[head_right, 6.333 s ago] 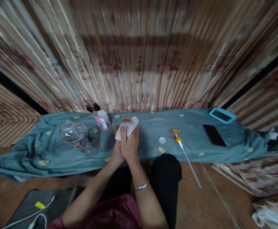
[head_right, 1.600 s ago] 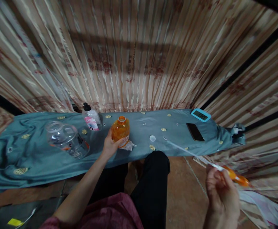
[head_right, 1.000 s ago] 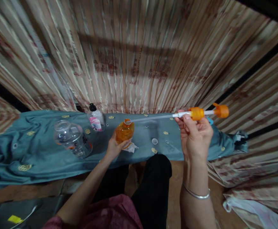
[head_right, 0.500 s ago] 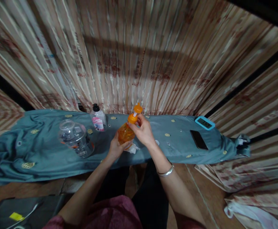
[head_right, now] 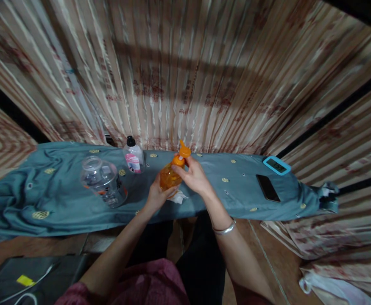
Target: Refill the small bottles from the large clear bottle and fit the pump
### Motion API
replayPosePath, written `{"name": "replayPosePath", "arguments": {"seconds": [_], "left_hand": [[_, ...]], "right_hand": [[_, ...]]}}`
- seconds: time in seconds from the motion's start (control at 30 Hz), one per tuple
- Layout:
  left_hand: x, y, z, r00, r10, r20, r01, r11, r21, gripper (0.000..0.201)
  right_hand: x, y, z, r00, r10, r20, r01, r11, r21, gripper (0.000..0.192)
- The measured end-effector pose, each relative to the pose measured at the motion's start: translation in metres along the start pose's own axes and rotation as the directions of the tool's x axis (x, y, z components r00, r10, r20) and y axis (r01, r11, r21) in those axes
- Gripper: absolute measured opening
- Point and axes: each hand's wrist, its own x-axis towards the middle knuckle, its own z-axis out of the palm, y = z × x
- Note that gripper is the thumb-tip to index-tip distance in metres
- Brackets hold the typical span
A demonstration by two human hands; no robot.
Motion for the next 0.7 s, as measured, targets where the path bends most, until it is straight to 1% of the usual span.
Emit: {"name": "replayPosePath", "arguments": {"seconds": [0.23, 0.4, 0.47, 0.53, 0.57, 0.63, 0.7], "left_hand": [[0.0, 0.0, -0.002, 1.0, 0.028, -0.004, -0.028, 0.998, 0.063, 0.069], [0.0, -0.001, -0.003, 1.0, 0.02, 0.006, -0.02, 0.999, 0.04, 0.072], [0.0, -0.001, -0.003, 1.0, 0.028, 0.006, -0.028, 0.999, 0.04, 0.072], [0.0, 0.0, -0.003, 1.0, 0.031, 0.005, -0.031, 0.999, 0.039, 0.072], [0.0, 0.0, -0.003, 1.0, 0.029, 0.005, -0.03, 0.999, 0.034, 0.071], [0.0, 0.0, -0.003, 1.0, 0.021, 0.01, -0.021, 1.0, 0.02, 0.071], [0.0, -0.001, -0.003, 1.0, 0.006, 0.011, -0.007, 1.0, 0.016, 0.072]], "right_hand": [[0.011, -0.007, -0.014, 0.983, 0.015, 0.182, 0.009, 0.991, -0.131, 0.038], [0.017, -0.013, -0.021, 0.96, 0.049, 0.276, 0.006, 0.981, -0.194, 0.033], [0.019, -0.014, -0.022, 0.954, 0.064, 0.292, 0.001, 0.976, -0.218, 0.032], [0.018, -0.015, -0.019, 0.966, 0.075, 0.249, -0.008, 0.966, -0.257, 0.033], [0.016, -0.016, -0.016, 0.977, 0.076, 0.199, -0.017, 0.959, -0.282, 0.035], [0.01, -0.017, -0.007, 0.996, 0.071, 0.061, -0.047, 0.943, -0.33, 0.041], [0.003, -0.018, 0.004, 0.994, 0.062, -0.087, -0.089, 0.93, -0.356, 0.047]]}}
